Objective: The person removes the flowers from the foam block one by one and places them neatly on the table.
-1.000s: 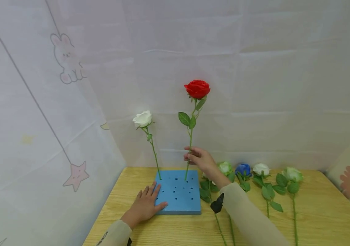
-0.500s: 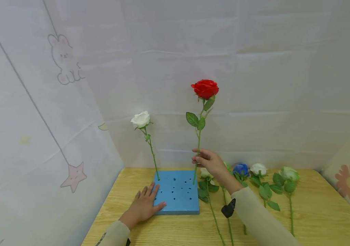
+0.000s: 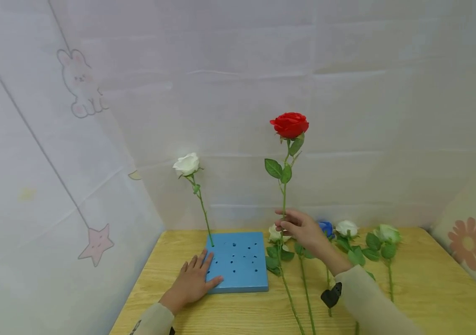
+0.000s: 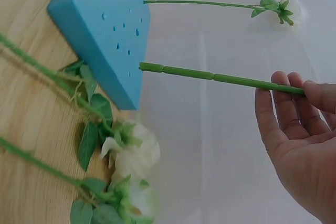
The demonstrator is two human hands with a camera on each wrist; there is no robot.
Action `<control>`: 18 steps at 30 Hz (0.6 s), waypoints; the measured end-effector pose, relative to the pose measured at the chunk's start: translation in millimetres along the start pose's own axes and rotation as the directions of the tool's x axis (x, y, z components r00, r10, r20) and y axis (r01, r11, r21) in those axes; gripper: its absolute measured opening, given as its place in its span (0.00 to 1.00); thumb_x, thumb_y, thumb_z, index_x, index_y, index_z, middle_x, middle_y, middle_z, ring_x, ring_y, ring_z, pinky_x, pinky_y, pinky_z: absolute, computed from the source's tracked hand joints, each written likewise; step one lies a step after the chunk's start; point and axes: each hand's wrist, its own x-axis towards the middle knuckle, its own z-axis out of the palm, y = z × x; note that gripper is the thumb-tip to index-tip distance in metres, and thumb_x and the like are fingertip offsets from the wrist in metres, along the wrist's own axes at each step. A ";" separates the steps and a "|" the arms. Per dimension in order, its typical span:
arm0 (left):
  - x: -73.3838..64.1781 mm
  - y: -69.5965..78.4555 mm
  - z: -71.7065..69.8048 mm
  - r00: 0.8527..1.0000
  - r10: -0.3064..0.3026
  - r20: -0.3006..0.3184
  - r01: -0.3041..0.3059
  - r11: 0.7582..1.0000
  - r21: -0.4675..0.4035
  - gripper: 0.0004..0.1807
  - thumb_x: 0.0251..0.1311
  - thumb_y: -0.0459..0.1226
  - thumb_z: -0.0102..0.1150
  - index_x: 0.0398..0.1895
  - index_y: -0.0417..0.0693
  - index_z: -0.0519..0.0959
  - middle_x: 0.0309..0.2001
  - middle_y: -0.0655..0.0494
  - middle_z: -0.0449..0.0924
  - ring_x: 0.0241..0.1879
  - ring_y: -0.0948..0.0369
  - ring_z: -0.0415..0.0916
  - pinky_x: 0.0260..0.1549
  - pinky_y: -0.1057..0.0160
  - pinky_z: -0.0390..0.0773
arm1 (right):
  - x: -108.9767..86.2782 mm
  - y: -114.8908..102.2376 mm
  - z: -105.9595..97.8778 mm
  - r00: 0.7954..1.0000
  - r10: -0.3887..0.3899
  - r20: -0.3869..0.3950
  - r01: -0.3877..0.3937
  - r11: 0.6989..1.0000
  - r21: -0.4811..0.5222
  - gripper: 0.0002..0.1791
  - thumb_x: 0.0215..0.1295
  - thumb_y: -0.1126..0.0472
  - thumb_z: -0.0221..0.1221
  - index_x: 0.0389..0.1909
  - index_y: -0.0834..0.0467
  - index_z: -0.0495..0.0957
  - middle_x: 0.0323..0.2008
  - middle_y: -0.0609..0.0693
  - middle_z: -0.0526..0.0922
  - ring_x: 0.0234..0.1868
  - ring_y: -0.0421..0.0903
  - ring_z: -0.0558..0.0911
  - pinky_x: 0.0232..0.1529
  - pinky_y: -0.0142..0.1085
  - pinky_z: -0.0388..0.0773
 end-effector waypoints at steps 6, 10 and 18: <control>0.6 -0.9 0.1 1.000 -0.001 -0.007 0.001 1.000 -0.004 0.54 0.63 0.76 0.34 0.83 0.54 0.47 0.82 0.47 0.40 0.77 0.36 0.48 0.69 0.29 0.49 | -18.9 5.7 -17.3 1.000 -0.008 -0.009 0.008 1.000 -0.028 0.23 0.77 0.59 0.56 0.70 0.52 0.72 0.51 0.55 0.84 0.53 0.57 0.83 0.50 0.38 0.83; 0.1 -0.2 -0.7 1.000 -0.002 -0.003 0.002 1.000 -0.006 0.54 0.63 0.77 0.33 0.83 0.54 0.47 0.82 0.47 0.40 0.77 0.36 0.47 0.69 0.29 0.49 | -30.9 10.3 -27.9 1.000 -0.011 -0.010 0.010 0.999 -0.037 0.24 0.77 0.56 0.56 0.71 0.53 0.71 0.51 0.55 0.84 0.53 0.56 0.83 0.52 0.40 0.82; -2.7 3.3 -4.0 1.000 0.010 -0.011 -0.010 1.000 -0.021 0.52 0.66 0.73 0.40 0.83 0.50 0.50 0.82 0.44 0.43 0.76 0.34 0.48 0.68 0.27 0.49 | -51.3 17.5 -47.4 0.999 0.027 -0.035 -0.028 0.999 -0.045 0.27 0.77 0.55 0.56 0.73 0.58 0.68 0.53 0.59 0.83 0.54 0.55 0.84 0.54 0.45 0.82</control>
